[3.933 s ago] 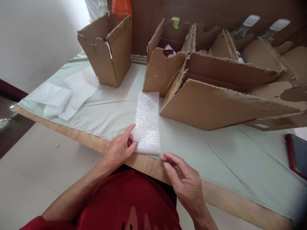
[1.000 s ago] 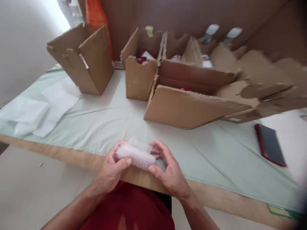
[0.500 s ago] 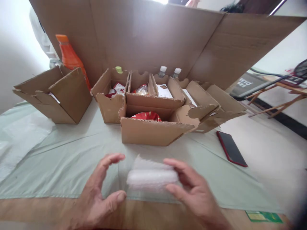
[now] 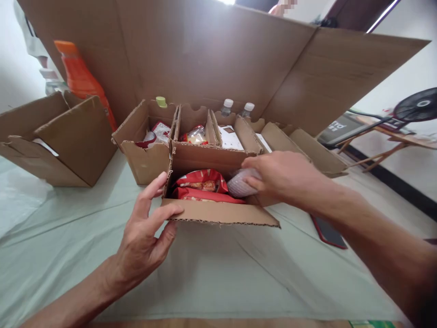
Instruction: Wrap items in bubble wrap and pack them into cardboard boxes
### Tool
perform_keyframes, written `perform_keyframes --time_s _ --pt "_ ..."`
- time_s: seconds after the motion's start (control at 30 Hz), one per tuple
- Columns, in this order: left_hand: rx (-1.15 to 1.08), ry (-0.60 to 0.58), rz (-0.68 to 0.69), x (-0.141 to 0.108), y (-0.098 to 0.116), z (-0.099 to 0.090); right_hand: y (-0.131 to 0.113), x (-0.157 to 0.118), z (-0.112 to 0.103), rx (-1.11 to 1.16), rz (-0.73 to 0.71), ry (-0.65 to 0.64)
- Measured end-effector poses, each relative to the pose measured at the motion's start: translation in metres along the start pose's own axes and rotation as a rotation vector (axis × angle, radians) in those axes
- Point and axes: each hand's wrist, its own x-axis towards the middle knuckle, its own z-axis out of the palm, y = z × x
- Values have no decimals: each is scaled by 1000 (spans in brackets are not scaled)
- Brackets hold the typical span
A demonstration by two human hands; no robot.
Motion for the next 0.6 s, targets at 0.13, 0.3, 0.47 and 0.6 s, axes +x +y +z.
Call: perform_keyframes --time_s 0.13,0.3,0.47,0.6 --pt "-37 1 -35 -4 -3 2 -15 19 45 -200 -86 -343" --pt "-65 11 -37 -3 -1 2 -23 15 47 -162 -161 -433" --pt "-110 108 -154 -12 -1 -4 -7 -42 -12 -33 55 100" --pt "-185 41 -404 -31 -10 -7 12 -114 -18 198 400 400"
